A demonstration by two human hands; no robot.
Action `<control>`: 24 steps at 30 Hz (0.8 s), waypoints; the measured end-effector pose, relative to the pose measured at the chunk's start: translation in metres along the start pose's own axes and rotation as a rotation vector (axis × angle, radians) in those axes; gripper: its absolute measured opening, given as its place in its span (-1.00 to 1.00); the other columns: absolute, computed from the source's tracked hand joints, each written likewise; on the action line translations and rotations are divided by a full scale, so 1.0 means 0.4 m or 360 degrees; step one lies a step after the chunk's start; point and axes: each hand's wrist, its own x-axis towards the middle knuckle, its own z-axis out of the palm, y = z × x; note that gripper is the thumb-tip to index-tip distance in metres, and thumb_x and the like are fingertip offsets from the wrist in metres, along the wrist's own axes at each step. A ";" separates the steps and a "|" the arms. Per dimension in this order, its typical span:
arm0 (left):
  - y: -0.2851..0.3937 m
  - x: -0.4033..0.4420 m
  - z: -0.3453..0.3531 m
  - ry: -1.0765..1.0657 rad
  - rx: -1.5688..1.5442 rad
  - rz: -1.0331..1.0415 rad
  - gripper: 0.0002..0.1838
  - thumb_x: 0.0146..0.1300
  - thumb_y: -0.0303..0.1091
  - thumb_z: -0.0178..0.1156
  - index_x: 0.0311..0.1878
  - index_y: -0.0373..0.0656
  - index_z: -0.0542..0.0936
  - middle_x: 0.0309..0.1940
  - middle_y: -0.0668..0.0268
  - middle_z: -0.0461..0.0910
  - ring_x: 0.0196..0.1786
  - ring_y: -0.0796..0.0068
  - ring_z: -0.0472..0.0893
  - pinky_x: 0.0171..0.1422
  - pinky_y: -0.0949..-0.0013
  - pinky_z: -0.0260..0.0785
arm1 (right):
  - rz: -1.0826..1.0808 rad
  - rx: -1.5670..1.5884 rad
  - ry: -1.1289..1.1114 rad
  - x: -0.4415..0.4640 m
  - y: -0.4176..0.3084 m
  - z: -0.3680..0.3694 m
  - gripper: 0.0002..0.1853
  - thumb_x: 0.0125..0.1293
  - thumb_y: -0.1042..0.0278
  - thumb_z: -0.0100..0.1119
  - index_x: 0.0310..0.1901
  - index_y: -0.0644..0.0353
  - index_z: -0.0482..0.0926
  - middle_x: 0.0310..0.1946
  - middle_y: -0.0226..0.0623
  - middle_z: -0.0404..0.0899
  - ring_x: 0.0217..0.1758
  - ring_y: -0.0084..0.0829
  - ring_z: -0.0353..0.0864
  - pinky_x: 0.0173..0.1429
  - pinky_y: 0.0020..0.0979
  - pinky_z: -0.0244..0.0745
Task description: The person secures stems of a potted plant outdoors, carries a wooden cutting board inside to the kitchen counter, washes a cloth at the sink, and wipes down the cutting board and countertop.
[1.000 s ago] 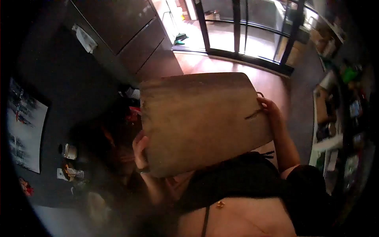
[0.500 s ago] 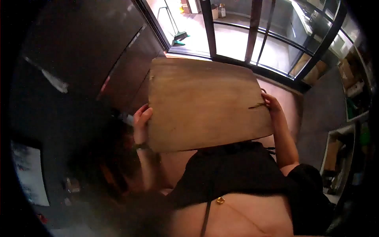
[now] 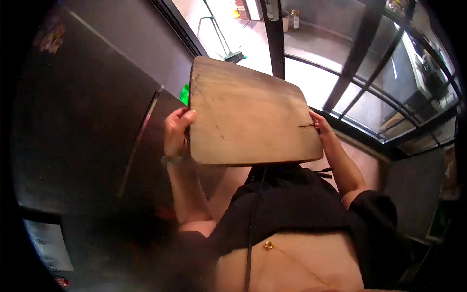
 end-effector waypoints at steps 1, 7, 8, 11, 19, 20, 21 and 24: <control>0.015 0.059 0.003 0.0023 -0.0013 -0.0018 -0.70 0.05 -0.37 0.10 -0.22 -0.42 0.48 -0.37 0.25 0.54 -0.38 0.54 0.51 -0.23 0.52 0.36 | 0.0051 0.0031 -0.0070 0.041 -0.039 0.034 -0.55 0.05 0.01 0.19 -0.15 0.19 0.52 -0.37 -0.31 0.56 -0.38 -0.44 0.53 -0.29 -0.41 0.46; 0.059 0.445 -0.088 0.0224 0.0211 0.0014 -0.74 0.06 -0.28 0.09 -0.35 -0.35 0.49 -0.48 0.33 0.49 -0.46 0.61 0.44 -0.34 0.56 0.29 | 0.0242 0.0060 -0.0185 0.335 -0.187 0.256 -0.61 0.12 0.06 0.20 -0.15 0.20 0.51 -0.27 -0.26 0.58 -0.26 -0.42 0.58 -0.16 -0.41 0.50; 0.048 0.505 -0.096 0.0260 0.0135 0.0033 -0.73 0.06 -0.25 0.09 -0.38 -0.33 0.48 -0.49 0.33 0.49 -0.46 0.61 0.44 -0.35 0.56 0.29 | 0.0227 0.0053 -0.0214 0.394 -0.206 0.280 -0.60 0.10 0.05 0.21 -0.16 0.21 0.51 -0.28 -0.24 0.58 -0.27 -0.42 0.57 -0.17 -0.41 0.50; -0.010 0.707 -0.166 0.0274 -0.0173 -0.0026 -0.73 0.07 -0.24 0.07 -0.41 -0.31 0.47 -0.50 0.33 0.48 -0.46 0.60 0.44 -0.37 0.55 0.28 | 0.0303 -0.0074 -0.0084 0.557 -0.265 0.376 -0.55 0.02 0.04 0.29 -0.20 0.26 0.52 -0.34 -0.25 0.56 -0.33 -0.39 0.56 -0.23 -0.41 0.50; -0.103 1.258 -0.336 0.0661 -0.0495 -0.0105 -0.69 0.08 -0.19 0.06 -0.32 -0.29 0.48 -0.42 0.25 0.52 -0.38 0.48 0.51 -0.26 0.45 0.37 | 0.0385 0.0100 -0.0195 1.125 -0.384 0.529 -0.65 0.10 0.10 0.18 -0.23 0.23 0.54 -0.36 -0.21 0.59 -0.38 -0.39 0.58 -0.24 -0.37 0.51; -0.106 1.341 -0.344 0.0408 -0.0444 -0.0246 -0.70 0.08 -0.21 0.07 -0.30 -0.29 0.50 -0.41 0.23 0.54 -0.37 0.46 0.53 -0.24 0.44 0.38 | 0.0362 0.0137 -0.0087 1.102 -0.449 0.577 -0.64 0.09 0.08 0.18 -0.23 0.22 0.54 -0.38 -0.21 0.60 -0.41 -0.41 0.57 -0.26 -0.39 0.50; -0.102 1.421 -0.339 0.0380 -0.0411 -0.0334 -0.70 0.08 -0.21 0.07 -0.30 -0.29 0.50 -0.41 0.23 0.54 -0.37 0.46 0.53 -0.24 0.44 0.38 | 0.0335 0.0180 0.0027 1.115 -0.500 0.600 -0.63 0.08 0.05 0.18 -0.24 0.22 0.55 -0.41 -0.22 0.60 -0.44 -0.42 0.57 -0.29 -0.41 0.50; -0.065 1.706 -0.282 0.0259 -0.0327 -0.0579 -0.69 0.09 -0.22 0.06 -0.28 -0.31 0.50 -0.40 0.22 0.55 -0.38 0.45 0.54 -0.24 0.44 0.39 | 0.0624 0.0950 -0.1004 1.442 -0.498 0.343 -0.57 0.10 -0.06 0.11 -0.26 0.20 0.55 -0.45 -0.23 0.60 -0.47 -0.43 0.56 -0.32 -0.43 0.48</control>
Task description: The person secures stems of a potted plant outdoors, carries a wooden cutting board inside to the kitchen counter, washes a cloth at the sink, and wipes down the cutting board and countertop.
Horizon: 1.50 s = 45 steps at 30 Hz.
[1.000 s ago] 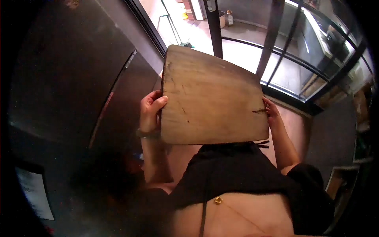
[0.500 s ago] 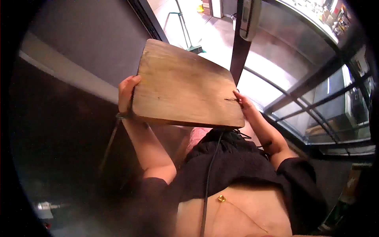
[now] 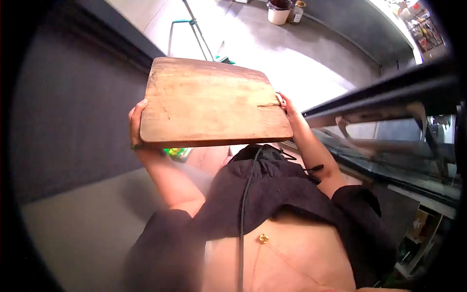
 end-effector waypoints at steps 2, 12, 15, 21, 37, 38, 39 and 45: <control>-0.065 -0.234 -0.239 -0.0008 0.0006 0.0149 -0.68 0.10 -0.22 0.05 -0.27 -0.34 0.51 -0.39 0.21 0.55 -0.38 0.45 0.54 -0.24 0.44 0.40 | -0.0205 -0.0429 0.0580 -0.032 0.271 0.113 -0.56 0.14 -0.10 0.05 -0.29 0.18 0.55 -0.46 -0.25 0.59 -0.47 -0.43 0.56 -0.32 -0.45 0.47; 0.039 -0.196 -0.233 -0.0502 0.0613 0.0139 -0.70 0.11 -0.30 0.00 -0.24 -0.37 0.50 -0.41 0.27 0.53 -0.39 0.58 0.49 -0.29 0.56 0.32 | -0.1017 -0.0371 0.1332 -0.051 0.641 0.189 -0.52 0.26 -0.05 -0.13 -0.30 0.27 0.56 -0.46 -0.25 0.58 -0.42 -0.49 0.56 -0.27 -0.51 0.46; 0.070 -0.139 -0.148 -0.0693 0.0719 0.0006 -0.71 0.11 -0.30 0.01 -0.24 -0.37 0.50 -0.41 0.29 0.53 -0.40 0.59 0.49 -0.31 0.56 0.33 | -0.1184 -0.0081 0.1357 -0.104 0.682 0.262 -0.53 0.25 -0.08 -0.10 -0.43 0.22 0.55 -0.54 -0.31 0.57 -0.55 -0.54 0.52 -0.42 -0.56 0.42; 0.062 -0.025 -0.040 -0.1159 0.0635 -0.0270 -0.83 0.08 -0.29 0.07 -0.40 -0.20 0.50 -0.52 0.42 0.49 -0.50 0.65 0.45 -0.41 0.57 0.28 | -0.1809 -0.0234 0.1610 -0.256 0.745 0.123 -0.69 0.28 0.00 -0.09 -0.25 0.06 0.48 -0.38 -0.47 0.54 -0.67 -0.82 0.28 -0.74 -0.75 -0.04; -0.075 0.590 0.510 -0.1535 0.0713 -0.0968 -0.73 -0.01 -0.20 0.09 -0.34 -0.21 0.54 -0.41 0.31 0.52 -0.37 0.49 0.48 -0.24 0.46 0.30 | -0.3124 -0.1101 0.2097 -0.329 0.427 0.577 -0.86 0.20 0.42 -0.16 -0.26 0.26 0.36 -0.60 -0.57 0.21 -0.53 -0.75 0.16 -0.41 -0.69 0.06; -0.061 0.598 0.540 -0.1503 0.0653 -0.1029 -0.76 -0.01 -0.22 0.07 -0.38 -0.21 0.54 -0.42 0.30 0.51 -0.39 0.51 0.46 -0.28 0.47 0.29 | -0.3178 -0.0931 0.1769 -0.309 0.398 0.664 -0.87 0.12 0.39 -0.08 -0.32 0.22 0.30 -0.60 -0.57 0.22 -0.50 -0.75 0.17 -0.39 -0.70 0.04; -0.040 0.603 0.562 -0.1500 0.0655 -0.1034 -0.76 -0.01 -0.22 0.07 -0.38 -0.21 0.54 -0.42 0.30 0.51 -0.39 0.51 0.46 -0.28 0.47 0.29 | -0.3173 -0.0929 0.1773 -0.297 0.364 0.724 -0.87 0.12 0.39 -0.08 -0.32 0.22 0.30 -0.60 -0.57 0.22 -0.50 -0.75 0.17 -0.39 -0.70 0.04; -0.081 0.769 0.676 -0.2056 0.0291 0.1075 -0.47 0.09 -0.33 0.23 0.09 -0.22 0.24 -0.15 0.15 0.43 -0.11 0.42 0.46 0.00 0.33 0.32 | -0.2707 -0.2270 0.2172 -0.358 0.114 0.839 -0.74 -0.07 0.36 0.12 -0.43 0.14 0.21 -0.56 -0.44 0.27 -0.47 -0.63 0.22 -0.34 -0.59 0.14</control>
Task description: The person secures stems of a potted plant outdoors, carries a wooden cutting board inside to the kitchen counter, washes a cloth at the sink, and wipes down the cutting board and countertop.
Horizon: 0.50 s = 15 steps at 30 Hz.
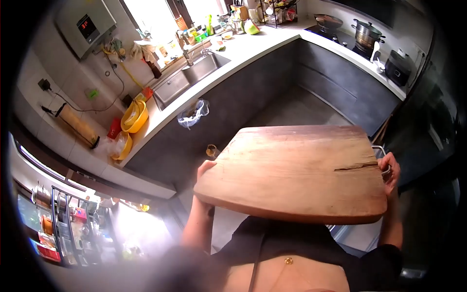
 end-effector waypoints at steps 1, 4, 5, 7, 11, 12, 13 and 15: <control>-0.027 0.037 -0.010 0.0050 -0.0171 -0.0067 -0.47 0.10 -0.33 0.21 0.10 -0.20 0.23 -0.12 0.14 0.42 -0.07 0.41 0.44 0.00 0.33 0.32 | -0.0104 -0.0060 -0.0005 0.058 0.021 0.008 -0.77 -0.05 0.36 0.11 -0.48 0.15 0.22 -0.61 -0.40 0.26 -0.54 -0.57 0.23 -0.41 -0.55 0.14; -0.204 0.155 -0.096 0.0185 -0.0612 -0.0495 -0.45 0.06 -0.29 0.24 0.09 -0.18 0.24 -0.13 0.17 0.41 -0.08 0.42 0.45 0.00 0.32 0.33 | -0.0552 -0.0696 -0.0134 0.270 0.058 0.021 -0.77 -0.04 0.38 0.08 -0.65 0.17 0.22 -0.75 -0.29 0.24 -0.70 -0.40 0.22 -0.58 -0.45 0.08; -0.139 0.223 -0.031 0.0164 -0.0355 -0.0178 -0.48 0.08 -0.33 0.21 0.08 -0.18 0.23 -0.14 0.19 0.42 -0.09 0.44 0.45 -0.01 0.32 0.34 | -0.0539 -0.0717 -0.0174 0.348 0.070 0.031 -0.72 0.00 0.36 0.06 -0.70 0.22 0.21 -0.76 -0.24 0.26 -0.70 -0.31 0.26 -0.60 -0.40 0.07; -0.245 0.305 -0.076 0.0228 -0.0249 -0.0364 -0.47 0.08 -0.34 0.21 0.08 -0.19 0.22 -0.14 0.19 0.42 -0.09 0.44 0.45 -0.01 0.32 0.34 | -0.0531 -0.0965 -0.0090 0.493 0.148 0.051 -0.59 0.19 0.16 -0.03 -0.69 0.25 0.22 -0.74 -0.19 0.23 -0.68 -0.21 0.26 -0.58 -0.31 0.08; -0.277 0.498 -0.069 0.0240 -0.0070 -0.0372 -0.32 0.04 -0.17 0.23 0.16 -0.23 0.16 -0.03 0.17 0.37 0.00 0.39 0.42 0.07 0.28 0.28 | -0.0770 -0.1204 0.0057 0.804 0.269 0.105 -0.52 0.29 0.06 -0.15 -0.67 0.25 0.22 -0.71 -0.18 0.19 -0.60 -0.17 0.26 -0.54 -0.26 0.09; -0.261 0.546 -0.039 0.0122 0.0146 0.0002 -0.20 0.01 0.01 0.24 0.20 -0.25 0.14 0.07 0.16 0.33 0.09 0.35 0.38 0.15 0.24 0.23 | -0.0862 -0.1223 0.0052 0.874 0.277 0.118 -0.53 0.30 0.07 -0.16 -0.67 0.23 0.21 -0.69 -0.20 0.17 -0.58 -0.20 0.25 -0.52 -0.28 0.11; -0.276 0.590 -0.035 0.0148 0.0135 -0.0013 -0.20 0.01 0.01 0.24 0.20 -0.25 0.14 0.07 0.16 0.33 0.09 0.35 0.38 0.15 0.24 0.23 | -0.1010 -0.1276 0.0078 0.954 0.289 0.140 -0.54 0.31 0.09 -0.17 -0.67 0.22 0.22 -0.68 -0.21 0.18 -0.56 -0.21 0.25 -0.50 -0.29 0.13; -0.327 0.673 -0.051 -0.0072 0.0334 0.0067 -0.08 -0.07 0.10 0.30 0.23 -0.22 0.10 0.12 0.14 0.25 0.15 0.32 0.31 0.22 0.23 0.15 | -0.1260 -0.1328 0.0161 1.098 0.349 0.171 -0.58 0.34 0.20 -0.19 -0.65 0.23 0.23 -0.64 -0.22 0.21 -0.52 -0.24 0.27 -0.44 -0.32 0.21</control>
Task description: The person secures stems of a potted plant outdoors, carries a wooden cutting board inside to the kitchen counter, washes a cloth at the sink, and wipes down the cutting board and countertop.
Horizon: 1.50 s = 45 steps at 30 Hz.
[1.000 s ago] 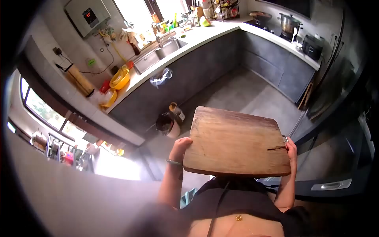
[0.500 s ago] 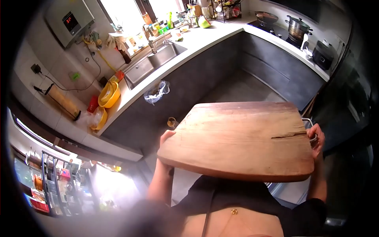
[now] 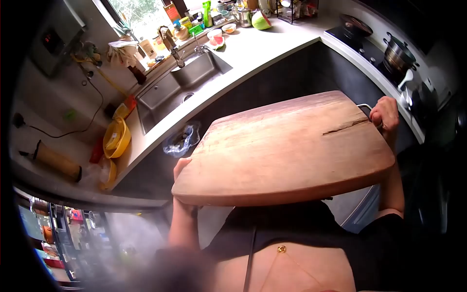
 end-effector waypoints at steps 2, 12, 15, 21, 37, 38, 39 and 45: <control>-0.097 0.087 -0.017 0.0010 -0.0048 0.0034 -0.07 -0.08 0.11 0.30 0.23 -0.21 0.09 0.12 0.15 0.25 0.16 0.33 0.31 0.23 0.23 0.15 | 0.0043 0.0103 0.0141 0.066 0.036 0.123 -0.60 0.35 0.25 -0.20 -0.64 0.24 0.24 -0.65 -0.23 0.21 -0.53 -0.28 0.28 -0.43 -0.34 0.22; -0.492 0.573 -0.087 0.0488 -0.1092 -0.1683 -0.70 0.10 -0.15 -0.02 -0.31 -0.18 0.52 -0.41 0.27 0.54 -0.38 0.47 0.48 -0.28 0.43 0.33 | 0.0536 0.0642 0.0277 0.191 0.331 0.599 -0.49 0.39 0.09 -0.26 -0.69 0.20 0.07 -0.77 -0.41 0.01 -0.72 -0.52 0.01 -0.62 -0.45 -0.09; -0.597 0.642 -0.065 0.0212 -0.0193 -0.0666 -0.72 0.07 -0.13 0.05 -0.38 -0.19 0.48 -0.57 0.30 0.50 -0.49 0.47 0.50 -0.42 0.43 0.36 | 0.1082 0.0967 0.0082 0.205 0.445 0.721 -0.52 0.34 0.09 -0.10 -0.66 0.13 0.07 -0.69 -0.51 0.03 -0.62 -0.65 -0.01 -0.55 -0.53 -0.09; -0.730 0.794 0.014 0.0675 -0.1387 -0.2038 -0.49 0.11 0.16 -0.10 -0.27 -0.18 0.43 -0.60 0.23 0.49 -0.72 0.48 0.45 -0.75 0.47 0.26 | 0.1033 0.0854 -0.0103 0.268 0.671 0.978 -0.52 0.30 0.01 -0.12 -0.66 0.19 0.19 -0.69 -0.49 0.11 -0.58 -0.66 0.08 -0.51 -0.52 0.07; -0.847 1.223 0.337 0.0813 -0.0975 -0.2742 -0.58 0.20 0.04 -0.08 -0.30 -0.20 0.42 -0.57 0.27 0.41 -0.65 0.63 0.34 -0.78 0.69 0.01 | 0.1462 0.1661 -0.0252 0.274 1.211 1.441 -0.82 0.08 0.49 -0.12 -0.58 0.39 0.41 -0.70 -0.45 0.37 -0.53 -0.67 0.29 -0.49 -0.51 0.21; -0.869 1.233 0.330 0.0877 -0.1067 -0.2790 -0.59 0.21 0.02 -0.08 -0.32 -0.20 0.41 -0.57 0.28 0.41 -0.66 0.63 0.33 -0.79 0.70 0.00 | 0.1427 0.1679 -0.0345 0.270 1.234 1.465 -0.83 0.08 0.52 -0.13 -0.59 0.36 0.41 -0.68 -0.50 0.38 -0.54 -0.68 0.27 -0.50 -0.54 0.19; -0.892 1.240 0.333 0.0925 -0.1155 -0.2831 -0.61 0.22 0.01 -0.08 -0.33 -0.19 0.40 -0.57 0.29 0.41 -0.66 0.64 0.32 -0.79 0.70 0.00 | 0.1439 0.1682 -0.0346 0.262 1.249 1.478 -0.83 0.08 0.52 -0.13 -0.59 0.36 0.41 -0.68 -0.50 0.38 -0.54 -0.68 0.27 -0.50 -0.54 0.19; -0.991 1.347 0.252 0.0443 -0.1216 -0.2925 -0.51 0.20 0.07 -0.09 -0.41 -0.28 0.40 -0.66 0.32 0.37 -0.72 0.65 0.30 -0.77 0.67 0.10 | 0.1695 0.1820 -0.0539 0.295 1.277 1.560 -0.61 0.33 0.30 -0.17 -0.61 0.30 0.43 -0.67 -0.49 0.37 -0.57 -0.68 0.27 -0.51 -0.55 0.16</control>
